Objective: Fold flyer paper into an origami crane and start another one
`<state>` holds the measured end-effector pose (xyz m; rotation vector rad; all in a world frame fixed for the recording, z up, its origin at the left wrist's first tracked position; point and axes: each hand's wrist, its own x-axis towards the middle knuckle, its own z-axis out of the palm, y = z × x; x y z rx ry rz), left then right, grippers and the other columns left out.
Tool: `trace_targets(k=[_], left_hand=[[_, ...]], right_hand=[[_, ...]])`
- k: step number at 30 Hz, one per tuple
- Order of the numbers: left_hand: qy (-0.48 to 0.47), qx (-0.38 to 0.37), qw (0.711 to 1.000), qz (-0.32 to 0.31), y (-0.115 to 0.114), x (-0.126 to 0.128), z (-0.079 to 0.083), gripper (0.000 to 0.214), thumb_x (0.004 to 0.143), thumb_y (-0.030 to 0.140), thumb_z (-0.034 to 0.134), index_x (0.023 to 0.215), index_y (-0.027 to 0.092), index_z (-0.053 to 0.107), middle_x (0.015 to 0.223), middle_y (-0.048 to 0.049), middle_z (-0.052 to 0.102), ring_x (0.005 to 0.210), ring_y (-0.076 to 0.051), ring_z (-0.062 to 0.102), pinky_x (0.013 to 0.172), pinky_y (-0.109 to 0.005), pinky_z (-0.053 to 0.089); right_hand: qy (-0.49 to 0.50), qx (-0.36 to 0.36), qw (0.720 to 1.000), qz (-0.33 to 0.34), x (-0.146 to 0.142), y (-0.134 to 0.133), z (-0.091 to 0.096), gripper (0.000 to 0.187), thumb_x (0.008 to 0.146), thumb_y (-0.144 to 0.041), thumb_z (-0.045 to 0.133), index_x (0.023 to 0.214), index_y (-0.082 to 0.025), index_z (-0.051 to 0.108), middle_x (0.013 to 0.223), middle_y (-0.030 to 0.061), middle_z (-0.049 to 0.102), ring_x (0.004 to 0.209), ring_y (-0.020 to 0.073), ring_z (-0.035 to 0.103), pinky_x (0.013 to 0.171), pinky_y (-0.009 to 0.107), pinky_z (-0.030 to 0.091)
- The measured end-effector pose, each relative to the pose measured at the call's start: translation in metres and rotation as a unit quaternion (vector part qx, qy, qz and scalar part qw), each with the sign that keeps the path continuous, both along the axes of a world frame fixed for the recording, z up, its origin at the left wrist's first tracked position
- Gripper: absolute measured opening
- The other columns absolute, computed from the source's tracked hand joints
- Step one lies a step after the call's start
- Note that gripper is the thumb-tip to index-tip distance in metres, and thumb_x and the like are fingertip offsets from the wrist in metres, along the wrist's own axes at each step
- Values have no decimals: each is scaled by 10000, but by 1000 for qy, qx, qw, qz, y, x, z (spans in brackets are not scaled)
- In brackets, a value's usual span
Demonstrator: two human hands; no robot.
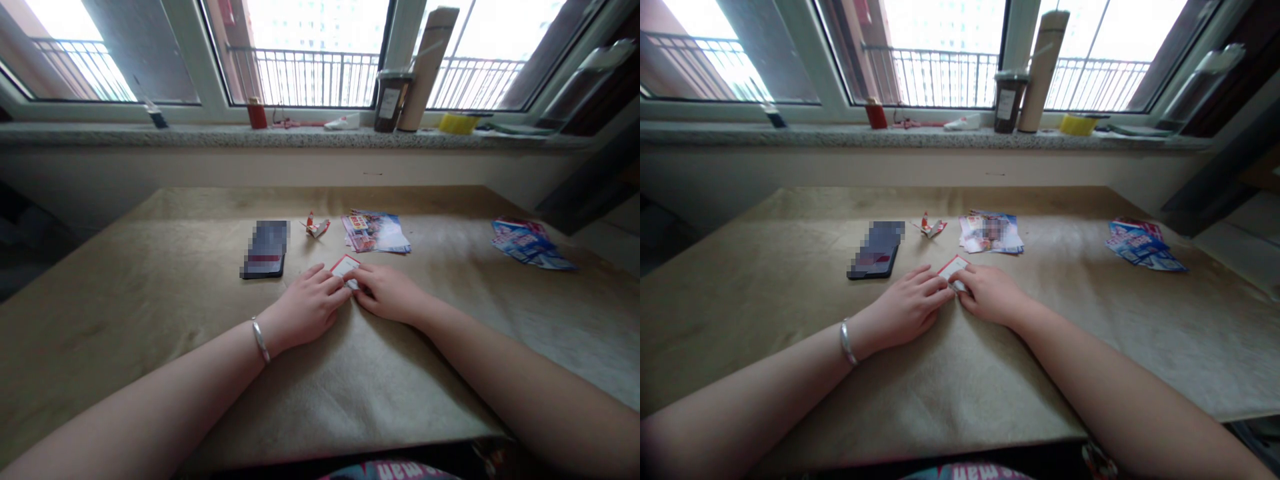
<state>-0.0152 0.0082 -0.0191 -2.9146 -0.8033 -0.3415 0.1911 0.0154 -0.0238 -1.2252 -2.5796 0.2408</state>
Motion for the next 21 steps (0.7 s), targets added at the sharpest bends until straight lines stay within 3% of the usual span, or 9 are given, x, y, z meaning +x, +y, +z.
trace_targets(k=[21], left_hand=[[32,44,998,-15,5,-6,7,152,853,169,476,940,175,600,919,-45,617,908,-194,553,989,-393,381]], right_hand=[[-5,-10,1000,-4,5,-1,0,289,856,-225,468,1116,-216,592,1020,74,630,910,197,584,793,298,406]])
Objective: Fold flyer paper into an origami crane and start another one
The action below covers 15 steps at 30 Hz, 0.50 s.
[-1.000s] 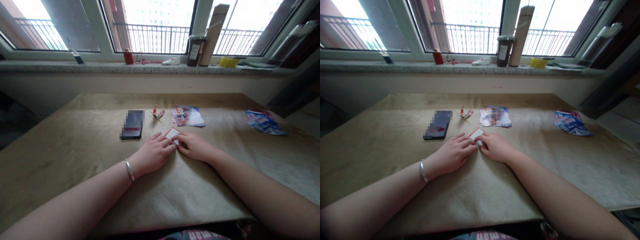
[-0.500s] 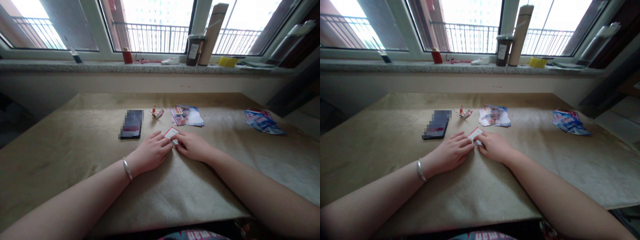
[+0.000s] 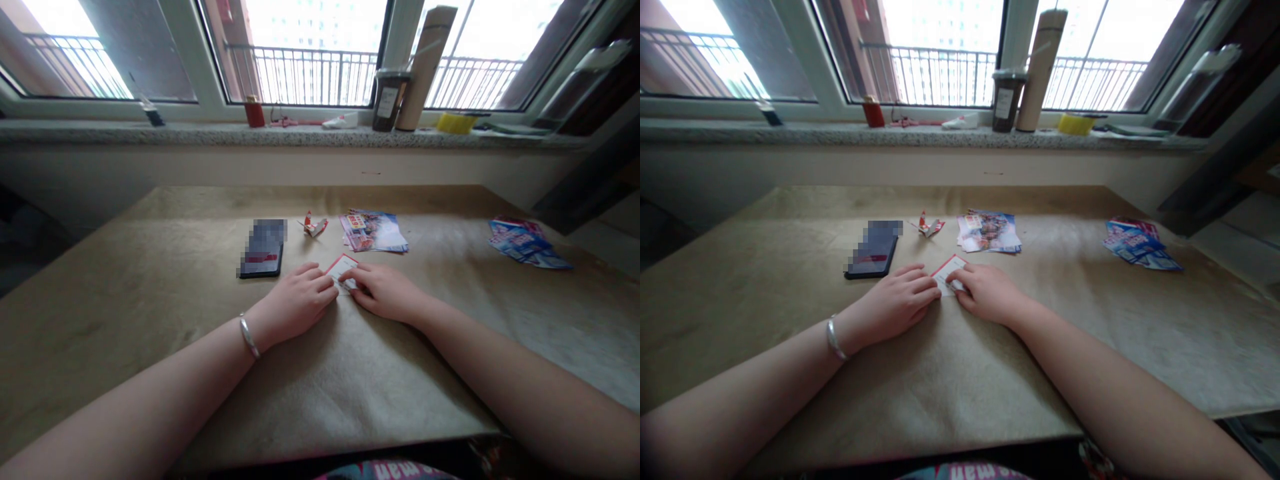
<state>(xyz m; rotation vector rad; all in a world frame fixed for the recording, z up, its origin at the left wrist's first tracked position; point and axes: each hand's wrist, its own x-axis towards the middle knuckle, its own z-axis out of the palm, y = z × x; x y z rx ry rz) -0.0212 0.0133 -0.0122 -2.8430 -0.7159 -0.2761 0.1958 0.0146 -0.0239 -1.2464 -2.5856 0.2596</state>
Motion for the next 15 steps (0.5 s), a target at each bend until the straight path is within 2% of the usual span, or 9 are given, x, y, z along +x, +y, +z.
trace_targets(k=[9,15], left_hand=[[13,-3,1000,8,1,-4,1,140,863,162,466,888,170,604,897,-48,611,879,-191,547,924,-370,417],[18,-15,999,26,1,-5,4,138,865,159,473,857,165,611,892,-52,617,844,-182,552,843,-337,438]], right_hand=[[13,-7,1000,-2,3,2,-3,292,845,-225,489,1114,-227,603,987,66,631,879,188,580,768,285,400],[26,-13,1000,-8,4,3,-4,293,829,-218,511,1104,-236,610,914,43,624,761,154,558,699,261,388]])
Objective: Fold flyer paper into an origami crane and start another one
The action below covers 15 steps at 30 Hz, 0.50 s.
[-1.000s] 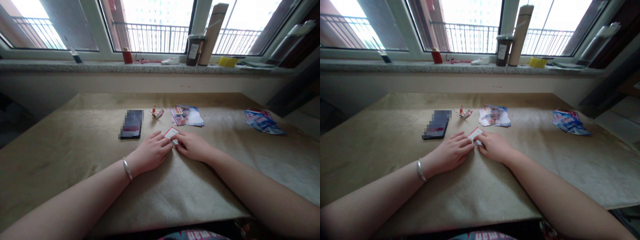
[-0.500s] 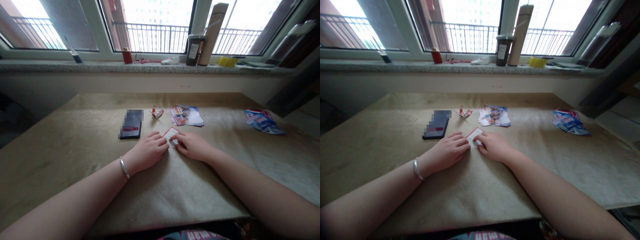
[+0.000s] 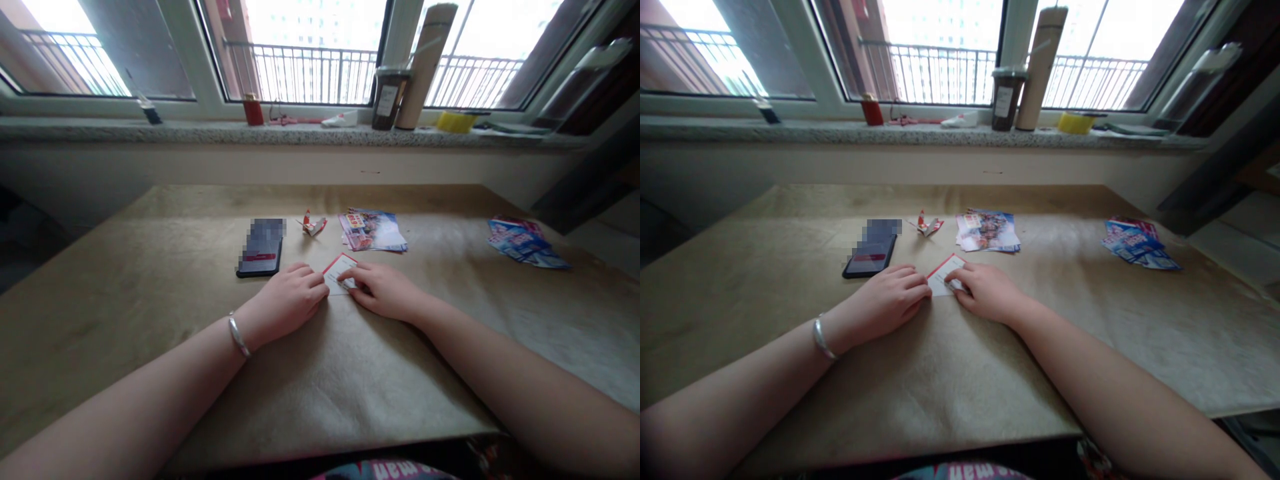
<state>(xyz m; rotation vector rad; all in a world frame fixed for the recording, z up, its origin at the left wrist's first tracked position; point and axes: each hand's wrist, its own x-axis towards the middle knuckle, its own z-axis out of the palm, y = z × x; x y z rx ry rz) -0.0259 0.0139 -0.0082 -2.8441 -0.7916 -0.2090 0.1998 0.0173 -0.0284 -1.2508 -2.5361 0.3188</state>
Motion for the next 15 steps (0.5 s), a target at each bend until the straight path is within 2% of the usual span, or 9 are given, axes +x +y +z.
trace_targets(k=[3,15], left_hand=[[15,-2,1000,14,-4,-2,4,110,850,151,510,816,164,614,854,-42,621,807,-182,553,782,-325,442],[44,-19,997,66,-4,-10,17,184,864,183,515,765,191,669,745,-24,627,718,-173,581,754,-330,445]], right_hand=[[6,-6,1000,6,1,1,0,295,821,-212,521,1101,-224,612,894,40,620,742,145,549,697,253,385],[7,-6,1000,4,1,1,1,302,829,-218,513,1112,-225,616,908,45,613,746,145,549,701,257,377]])
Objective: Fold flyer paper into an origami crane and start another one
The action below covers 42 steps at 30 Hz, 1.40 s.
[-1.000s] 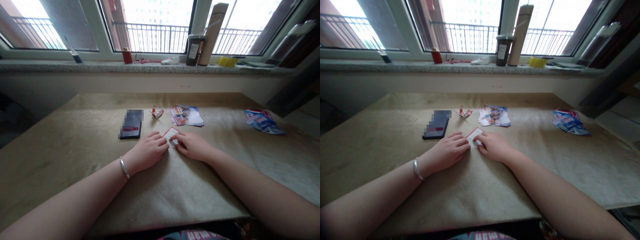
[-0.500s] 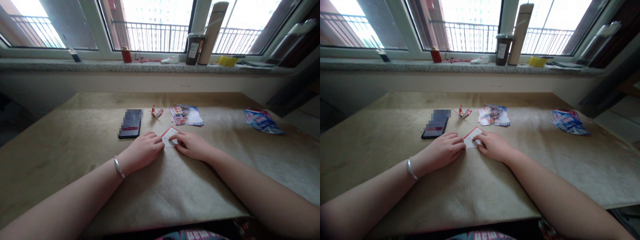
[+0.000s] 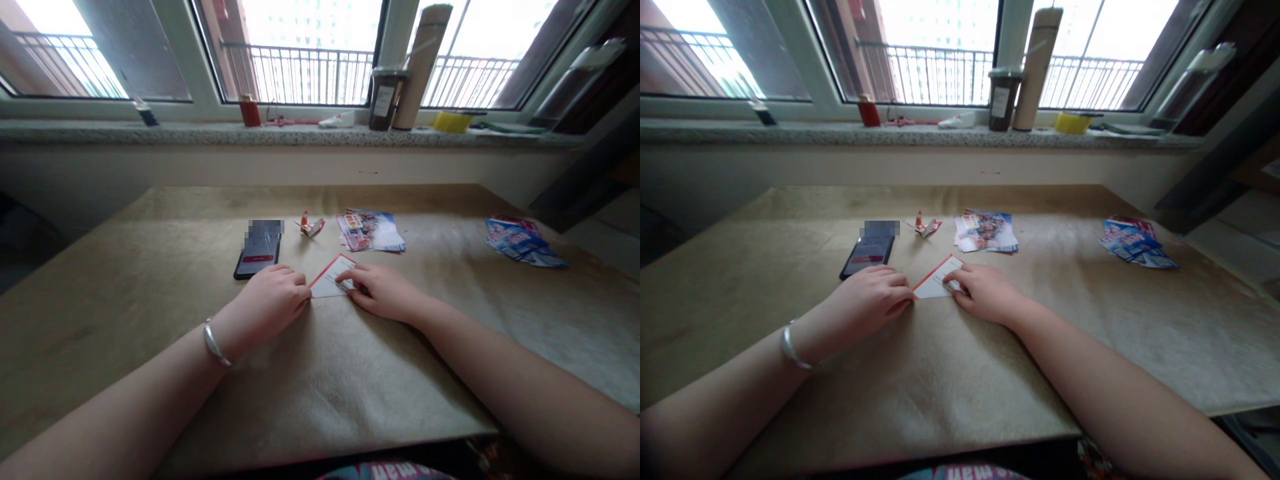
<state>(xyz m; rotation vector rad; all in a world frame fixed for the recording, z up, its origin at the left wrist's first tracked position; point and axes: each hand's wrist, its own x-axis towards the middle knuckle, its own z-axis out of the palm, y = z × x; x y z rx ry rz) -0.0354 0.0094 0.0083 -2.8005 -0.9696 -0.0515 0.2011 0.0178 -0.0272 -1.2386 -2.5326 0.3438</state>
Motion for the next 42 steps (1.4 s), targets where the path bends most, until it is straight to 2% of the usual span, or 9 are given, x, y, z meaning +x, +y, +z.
trace_targets(k=[7,15,24,30,33,37,40,42], left_hand=[[16,-35,999,-2,1,-7,7,176,859,178,525,786,204,683,748,-17,635,698,-168,593,700,-304,446],[38,-66,997,4,4,-12,13,227,844,153,506,683,169,665,717,-29,627,658,-152,583,652,-275,436],[16,-108,994,-13,11,-25,10,220,813,134,514,780,216,715,771,-22,654,713,-154,605,690,-270,435],[30,-110,993,7,10,-24,13,222,815,134,486,717,180,680,745,-34,642,697,-158,595,666,-272,428],[33,-88,996,2,10,-23,12,207,824,140,486,682,165,635,725,-32,621,675,-153,578,647,-267,424],[-6,-39,999,-25,8,-16,7,140,853,164,478,827,174,615,880,-39,620,687,-143,566,651,-267,438],[-37,-35,997,-65,6,-9,0,163,865,180,475,966,184,603,1029,-55,605,828,-166,572,753,-296,459],[-49,-39,995,-81,6,-5,-5,218,874,177,464,1051,199,590,1053,-57,599,906,-179,556,810,-312,459]], right_hand=[[2,1,1000,-1,0,1,-1,306,823,-211,517,1112,-228,614,917,44,614,756,146,550,703,257,377],[3,-3,1000,2,-1,0,0,304,818,-202,527,1108,-224,619,925,53,621,747,149,552,696,259,382],[3,-6,1000,2,-2,0,2,308,822,-211,520,1114,-228,615,908,43,614,744,144,548,705,260,390],[0,-5,1000,-3,-1,-1,1,306,820,-212,530,1112,-231,619,911,45,615,731,142,545,685,257,384],[2,-4,1000,1,-1,-1,1,305,825,-213,526,1114,-228,621,915,49,618,746,147,551,703,262,392],[5,-3,1000,6,-1,0,1,307,833,-216,516,1122,-225,619,958,58,621,783,155,565,724,267,403],[5,1,1000,8,-1,0,1,304,838,-217,512,1123,-227,619,981,63,627,814,163,573,744,272,407],[5,6,1000,10,-1,0,1,299,844,-219,505,1120,-226,619,997,66,629,837,169,577,758,276,407]])
